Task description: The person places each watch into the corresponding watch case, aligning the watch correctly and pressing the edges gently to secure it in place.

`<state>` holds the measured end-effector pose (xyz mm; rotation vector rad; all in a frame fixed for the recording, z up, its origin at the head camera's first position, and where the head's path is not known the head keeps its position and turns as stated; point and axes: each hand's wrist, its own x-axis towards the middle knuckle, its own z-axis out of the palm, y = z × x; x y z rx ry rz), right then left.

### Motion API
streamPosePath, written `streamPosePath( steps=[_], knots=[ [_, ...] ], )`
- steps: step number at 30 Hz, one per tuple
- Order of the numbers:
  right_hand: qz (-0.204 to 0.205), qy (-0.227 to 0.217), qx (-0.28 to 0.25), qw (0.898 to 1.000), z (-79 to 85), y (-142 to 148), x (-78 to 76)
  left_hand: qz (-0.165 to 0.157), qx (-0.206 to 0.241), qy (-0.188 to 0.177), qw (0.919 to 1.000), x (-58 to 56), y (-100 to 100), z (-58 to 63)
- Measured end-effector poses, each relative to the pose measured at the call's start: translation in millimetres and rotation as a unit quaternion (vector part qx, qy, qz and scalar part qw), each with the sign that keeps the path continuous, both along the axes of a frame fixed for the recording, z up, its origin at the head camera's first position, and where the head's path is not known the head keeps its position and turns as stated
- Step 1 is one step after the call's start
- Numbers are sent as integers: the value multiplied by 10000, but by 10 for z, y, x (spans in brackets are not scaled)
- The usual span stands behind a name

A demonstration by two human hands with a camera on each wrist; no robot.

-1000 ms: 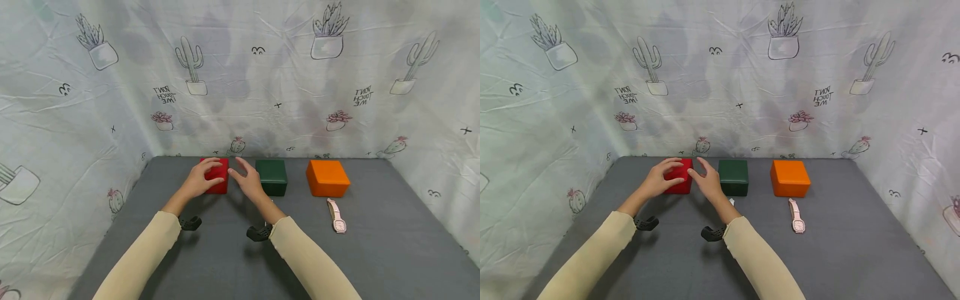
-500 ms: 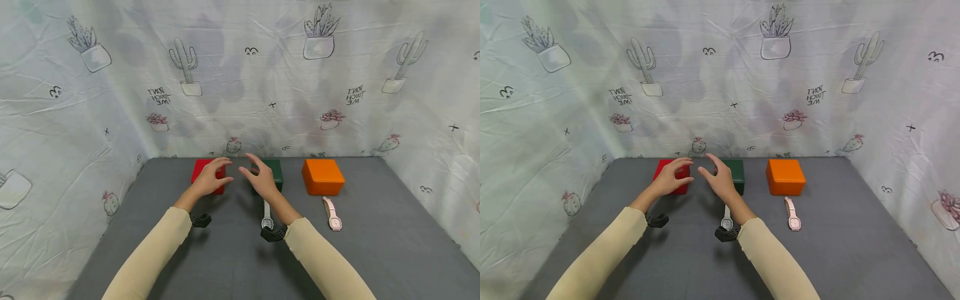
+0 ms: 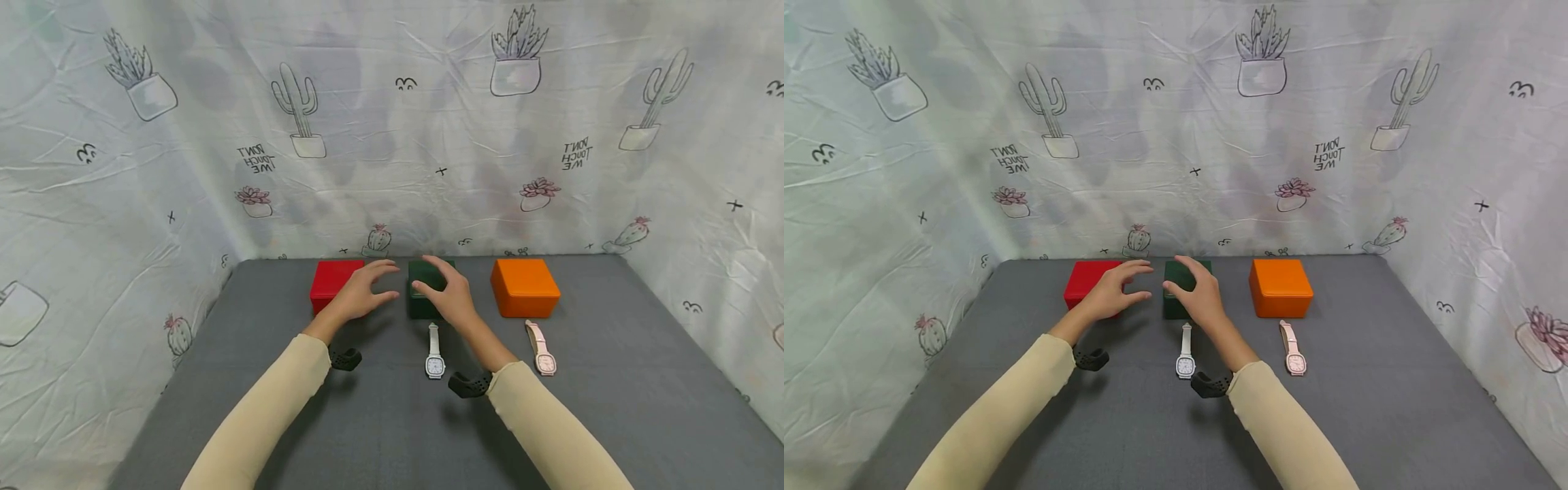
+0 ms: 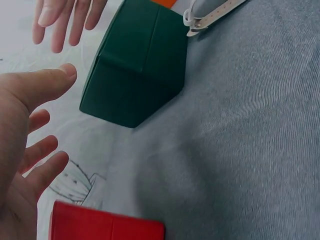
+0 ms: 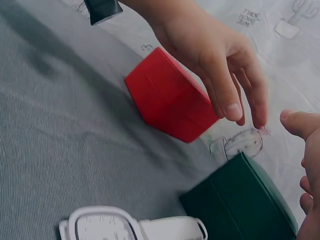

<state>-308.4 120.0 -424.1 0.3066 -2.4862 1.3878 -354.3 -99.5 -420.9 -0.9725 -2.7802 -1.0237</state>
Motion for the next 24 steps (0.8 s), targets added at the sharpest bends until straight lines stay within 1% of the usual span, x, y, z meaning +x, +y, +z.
streamPosePath(
  steps=[6, 14, 20, 24],
  knots=[
    [-37, -136, -34, 9999, -70, 133, 8, -112, -13, -46, 9999, -19, 91, -9],
    [-142, -225, 47, 9996, -154, 272, 12, -123, -111, -173, 9997, -42, 187, -41],
    [-61, -177, 43, 9998, -217, 350, 6, -156, -260, -197, 9993, -34, 264, -52],
    [-36, -261, 42, 9996, -240, 386, -3, -152, -309, -196, 9992, -21, 320, -47]
  ],
)
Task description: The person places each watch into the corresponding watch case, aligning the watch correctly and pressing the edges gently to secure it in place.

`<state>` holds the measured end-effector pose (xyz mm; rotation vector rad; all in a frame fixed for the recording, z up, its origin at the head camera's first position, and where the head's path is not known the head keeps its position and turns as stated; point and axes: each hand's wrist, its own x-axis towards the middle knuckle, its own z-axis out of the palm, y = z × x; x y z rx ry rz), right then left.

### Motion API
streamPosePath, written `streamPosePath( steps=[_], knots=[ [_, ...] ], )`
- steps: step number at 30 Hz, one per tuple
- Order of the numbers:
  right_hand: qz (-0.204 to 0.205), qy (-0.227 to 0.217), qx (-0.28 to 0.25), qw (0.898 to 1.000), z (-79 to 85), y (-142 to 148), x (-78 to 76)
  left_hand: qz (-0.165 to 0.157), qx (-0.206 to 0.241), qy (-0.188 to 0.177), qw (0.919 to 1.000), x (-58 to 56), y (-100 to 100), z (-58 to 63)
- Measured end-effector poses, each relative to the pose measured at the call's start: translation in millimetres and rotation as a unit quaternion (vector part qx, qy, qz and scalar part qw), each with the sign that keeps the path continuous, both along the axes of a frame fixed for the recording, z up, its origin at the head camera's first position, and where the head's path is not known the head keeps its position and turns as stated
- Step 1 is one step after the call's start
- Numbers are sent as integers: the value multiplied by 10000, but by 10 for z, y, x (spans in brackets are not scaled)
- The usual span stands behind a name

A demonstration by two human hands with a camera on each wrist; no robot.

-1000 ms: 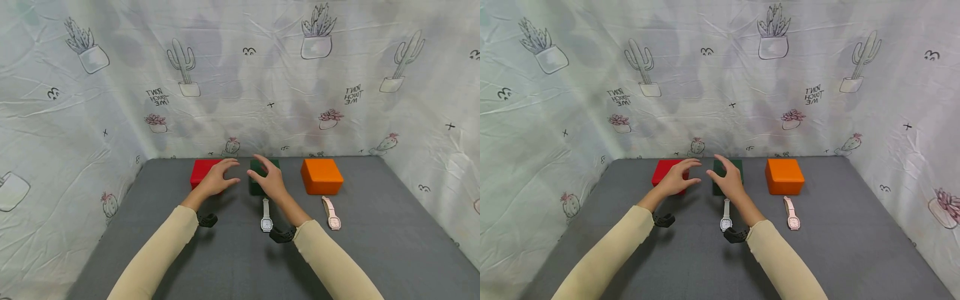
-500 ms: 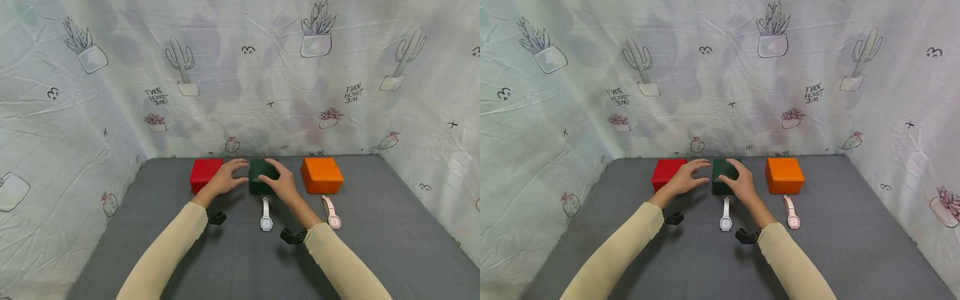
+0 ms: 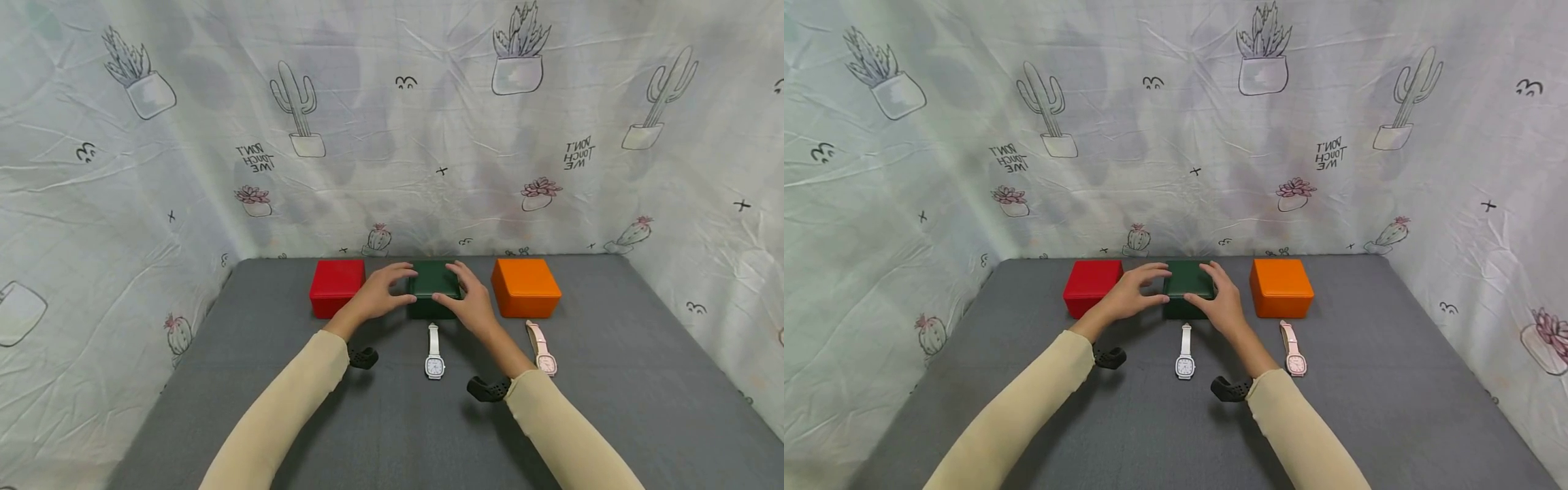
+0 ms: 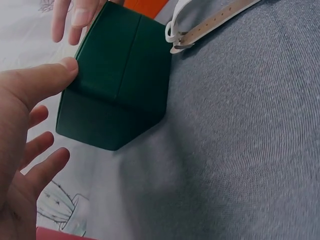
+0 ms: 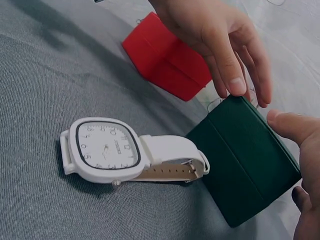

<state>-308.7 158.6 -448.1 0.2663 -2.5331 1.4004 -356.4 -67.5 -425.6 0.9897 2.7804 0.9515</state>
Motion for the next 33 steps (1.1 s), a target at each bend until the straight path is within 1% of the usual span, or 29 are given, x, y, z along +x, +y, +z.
streamPosePath(
  steps=[5, 13, 16, 20, 24, 29, 33],
  knots=[
    [49, -72, -38, 10000, -36, 29, -7, -12, 36, -17, 10000, 5, 63, -21],
    [69, -183, -162, 9997, -150, 74, -26, -190, 135, 172, 9996, -8, 141, -100],
    [55, -293, -210, 9993, -186, 88, -28, -179, 96, 256, 9995, -9, 158, -120],
    [99, -458, -361, 9983, -220, 98, -24, -167, 43, 267, 9995, -14, 181, -137],
    [179, -493, -487, 9974, -257, 106, -34, -248, -22, 247, 9994, -27, 207, -164],
    [135, -582, -342, 9976, -293, 111, -48, -420, -5, 278, 9987, -35, 238, -198],
    [48, -705, -126, 9974, -299, 106, -58, -477, -7, 261, 9985, -34, 256, -206]
  ],
)
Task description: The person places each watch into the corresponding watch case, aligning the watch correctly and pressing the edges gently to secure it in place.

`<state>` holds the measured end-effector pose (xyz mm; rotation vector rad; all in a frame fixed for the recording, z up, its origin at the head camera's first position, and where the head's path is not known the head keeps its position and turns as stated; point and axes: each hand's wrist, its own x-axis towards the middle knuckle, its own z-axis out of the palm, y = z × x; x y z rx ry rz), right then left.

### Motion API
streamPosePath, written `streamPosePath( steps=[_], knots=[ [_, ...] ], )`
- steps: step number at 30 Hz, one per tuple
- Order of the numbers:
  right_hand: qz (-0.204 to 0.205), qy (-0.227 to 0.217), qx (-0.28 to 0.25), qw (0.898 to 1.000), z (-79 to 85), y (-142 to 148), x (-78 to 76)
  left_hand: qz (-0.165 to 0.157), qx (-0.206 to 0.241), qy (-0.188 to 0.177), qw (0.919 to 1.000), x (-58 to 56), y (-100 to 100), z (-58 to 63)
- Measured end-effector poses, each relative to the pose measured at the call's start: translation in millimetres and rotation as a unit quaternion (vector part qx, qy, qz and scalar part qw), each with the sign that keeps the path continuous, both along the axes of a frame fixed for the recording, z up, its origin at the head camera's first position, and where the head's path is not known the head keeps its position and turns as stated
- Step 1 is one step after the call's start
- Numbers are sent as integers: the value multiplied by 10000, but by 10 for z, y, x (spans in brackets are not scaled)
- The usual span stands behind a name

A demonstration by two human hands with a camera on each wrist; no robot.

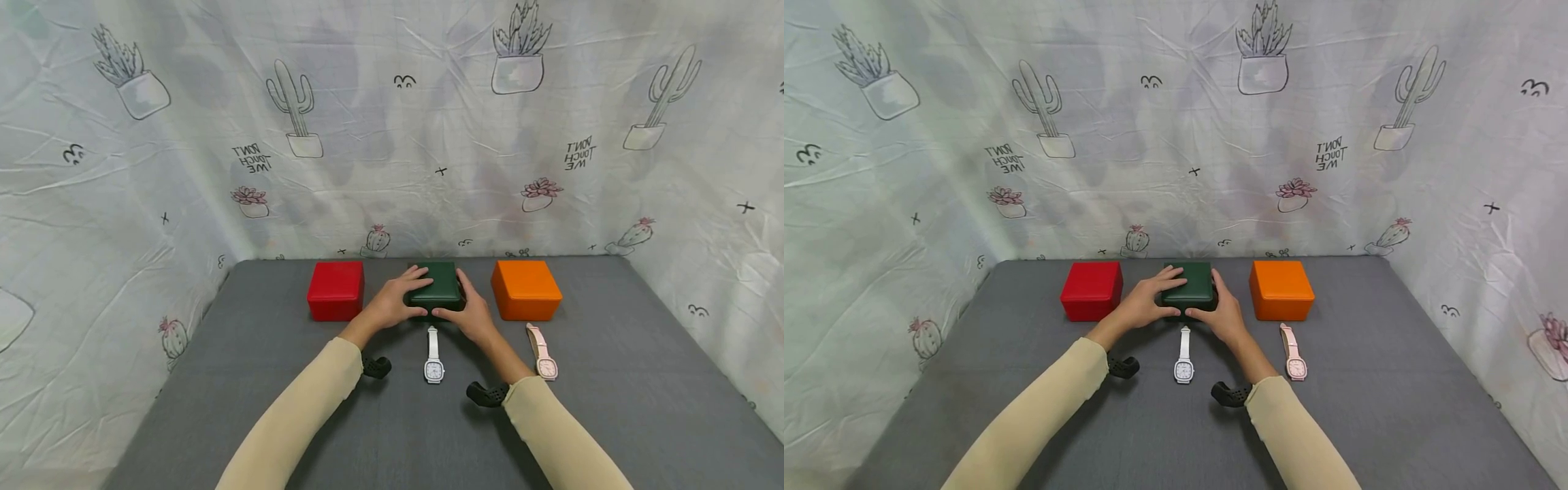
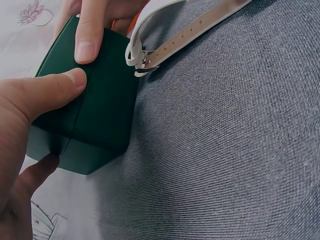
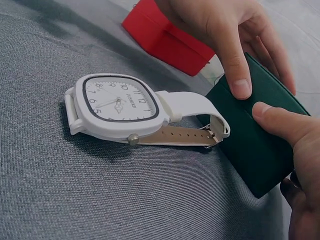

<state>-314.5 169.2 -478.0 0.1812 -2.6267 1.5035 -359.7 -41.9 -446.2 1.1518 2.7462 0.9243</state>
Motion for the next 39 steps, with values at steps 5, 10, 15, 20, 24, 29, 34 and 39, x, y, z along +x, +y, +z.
streamPosePath(
  steps=[5, 10, 15, 20, 24, 29, 34, 39],
  knots=[
    [-59, -124, 126, 9998, -18, -9, -25, 7, -63, -31, 10000, 1, 9, -9],
    [-42, -188, 152, 9997, -34, -18, -45, 33, -173, 3, 9998, 6, 18, -1],
    [-78, -176, 200, 9996, -29, -32, -46, 7, -341, 211, 9992, 3, 20, 35],
    [-121, -144, 346, 9992, -41, -20, -52, -7, -490, 218, 9986, -6, 24, 61],
    [-107, -116, 402, 9991, -48, -4, -64, 2, -488, 119, 9987, -9, 26, 83],
    [-80, -49, 408, 9991, -51, 3, -72, 18, -439, 57, 9990, -21, 29, 104],
    [-150, 41, 462, 9988, -56, 12, -76, 13, -446, 1, 9990, -35, 31, 124],
    [-203, 106, 496, 9985, -75, 14, -77, 15, -492, -134, 9987, -41, 28, 158]
  ],
)
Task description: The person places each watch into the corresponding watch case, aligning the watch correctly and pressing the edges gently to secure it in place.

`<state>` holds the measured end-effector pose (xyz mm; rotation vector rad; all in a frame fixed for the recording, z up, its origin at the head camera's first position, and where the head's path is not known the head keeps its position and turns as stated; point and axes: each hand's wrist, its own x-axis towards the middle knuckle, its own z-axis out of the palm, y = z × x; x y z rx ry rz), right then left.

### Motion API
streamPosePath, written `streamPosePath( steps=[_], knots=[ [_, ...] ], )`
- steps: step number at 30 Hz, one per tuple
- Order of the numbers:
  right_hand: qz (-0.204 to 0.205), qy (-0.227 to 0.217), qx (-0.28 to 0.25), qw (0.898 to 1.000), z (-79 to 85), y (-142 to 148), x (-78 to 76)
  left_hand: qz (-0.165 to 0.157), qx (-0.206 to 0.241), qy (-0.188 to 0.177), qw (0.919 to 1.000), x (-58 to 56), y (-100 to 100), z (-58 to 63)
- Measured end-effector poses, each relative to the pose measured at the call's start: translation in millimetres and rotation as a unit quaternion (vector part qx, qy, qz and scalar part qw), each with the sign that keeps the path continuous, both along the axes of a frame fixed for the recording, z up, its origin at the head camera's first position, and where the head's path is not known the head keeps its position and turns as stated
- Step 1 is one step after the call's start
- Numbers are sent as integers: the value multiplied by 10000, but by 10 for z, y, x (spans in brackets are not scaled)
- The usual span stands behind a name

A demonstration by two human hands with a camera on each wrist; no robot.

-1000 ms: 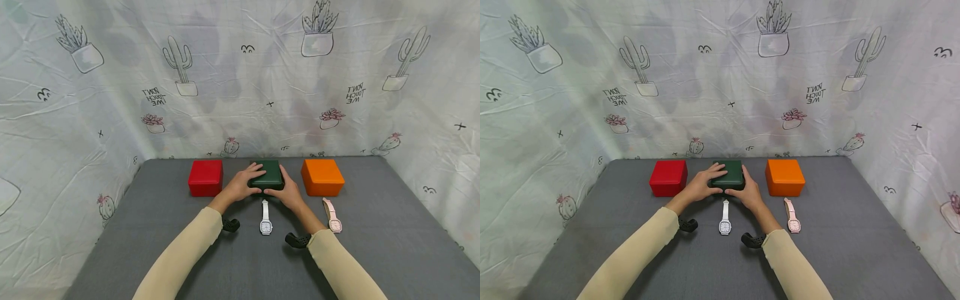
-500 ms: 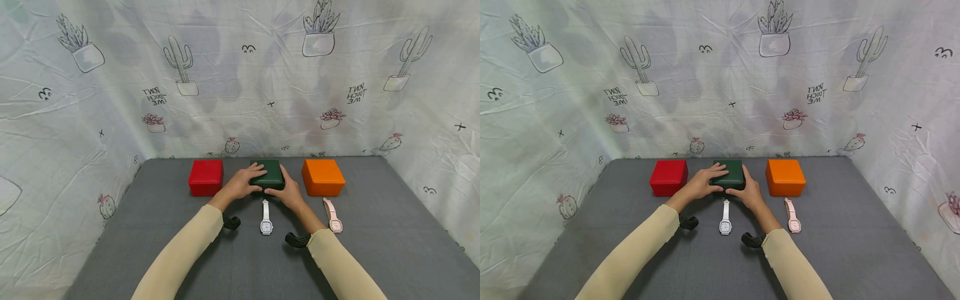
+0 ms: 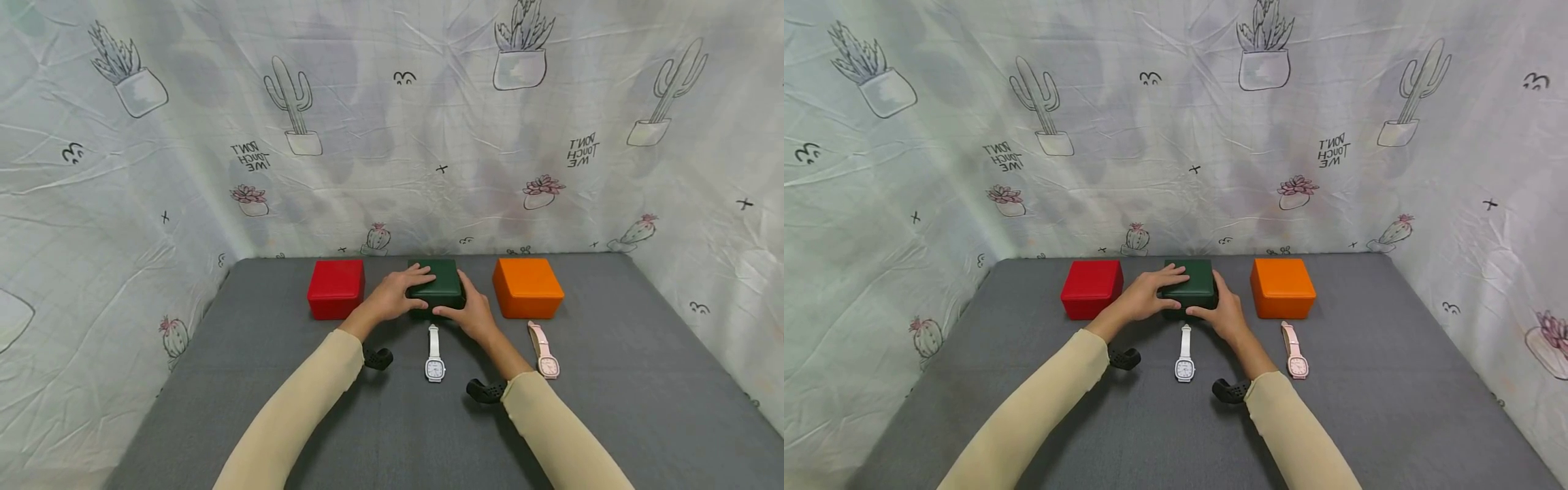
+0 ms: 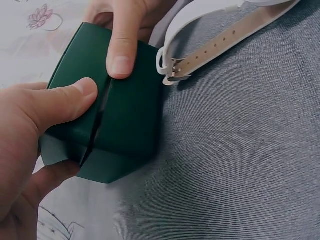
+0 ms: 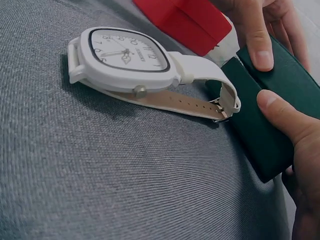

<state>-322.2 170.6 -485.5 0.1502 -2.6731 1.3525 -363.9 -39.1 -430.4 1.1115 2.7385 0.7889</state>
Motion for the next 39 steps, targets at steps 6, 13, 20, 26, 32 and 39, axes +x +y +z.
streamPosePath(
  steps=[6, 13, 20, 26, 32, 39],
  knots=[
    [-142, -93, 14, 9999, -7, -18, 11, -15, -9, -156, 9999, -10, -9, 50],
    [-154, -154, 22, 9998, -10, -21, 27, -2, -77, -206, 9998, -28, -11, 66],
    [481, -205, -1072, 9929, -44, 16, 4, 15, -18, -201, 9998, -27, -11, 72],
    [791, -552, -2155, 9717, -58, 28, 20, 8, -37, -190, 9998, -25, -4, 85],
    [834, -865, -2511, 9605, -31, 30, 48, -49, 56, -141, 9999, -4, -19, 58],
    [718, -1161, -2759, 9515, -5, 40, 60, 8, 367, 36, 9993, 34, -18, 32]
  ],
)
